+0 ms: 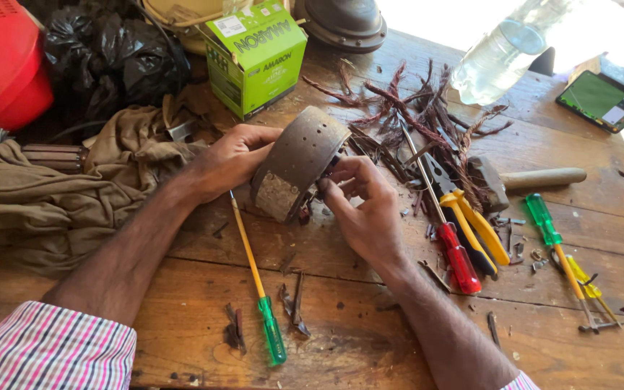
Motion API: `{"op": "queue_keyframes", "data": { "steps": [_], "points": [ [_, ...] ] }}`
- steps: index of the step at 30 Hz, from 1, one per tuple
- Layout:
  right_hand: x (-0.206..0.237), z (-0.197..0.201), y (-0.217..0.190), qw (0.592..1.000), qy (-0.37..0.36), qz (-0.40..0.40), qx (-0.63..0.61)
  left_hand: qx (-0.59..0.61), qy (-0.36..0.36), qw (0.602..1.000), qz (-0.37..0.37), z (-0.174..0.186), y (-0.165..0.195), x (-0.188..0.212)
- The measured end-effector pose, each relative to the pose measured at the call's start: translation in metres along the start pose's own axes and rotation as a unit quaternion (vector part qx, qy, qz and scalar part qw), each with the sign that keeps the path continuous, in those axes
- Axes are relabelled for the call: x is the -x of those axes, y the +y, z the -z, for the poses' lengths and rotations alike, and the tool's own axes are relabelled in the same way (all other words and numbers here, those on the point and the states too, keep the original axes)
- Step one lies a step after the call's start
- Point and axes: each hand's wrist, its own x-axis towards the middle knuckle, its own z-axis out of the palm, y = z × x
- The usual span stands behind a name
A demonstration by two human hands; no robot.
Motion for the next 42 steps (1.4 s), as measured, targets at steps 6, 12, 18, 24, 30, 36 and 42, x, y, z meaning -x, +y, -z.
{"op": "queue_keyframes", "data": {
  "steps": [6, 12, 18, 24, 30, 36, 42],
  "points": [
    [0.002, 0.002, -0.015, 0.998, -0.038, 0.030, 0.046, -0.001, -0.010, 1.000, -0.008, 0.000, 0.000, 0.002],
    [0.002, 0.003, -0.017, 0.994, -0.061, 0.064, 0.062, -0.043, 0.023, 0.998, -0.029, 0.000, -0.002, 0.001],
    [0.005, 0.003, -0.023, 0.986, -0.065, 0.134, 0.071, -0.015, -0.011, 0.998, -0.055, 0.001, -0.004, -0.001],
    [-0.001, 0.014, -0.034, 0.980, -0.116, 0.121, 0.105, -0.019, -0.033, 0.998, -0.050, 0.003, 0.000, -0.001],
    [0.001, 0.008, -0.025, 0.973, -0.066, 0.162, 0.148, 0.014, -0.072, 0.997, 0.000, 0.007, 0.007, 0.003],
    [0.005, -0.002, -0.015, 0.997, -0.040, 0.038, 0.047, 0.053, -0.068, 0.996, 0.032, 0.008, 0.001, 0.000],
    [0.006, -0.004, -0.021, 0.996, -0.056, 0.025, 0.066, 0.091, -0.064, 0.994, 0.012, 0.005, -0.002, 0.000]
  ]
}}
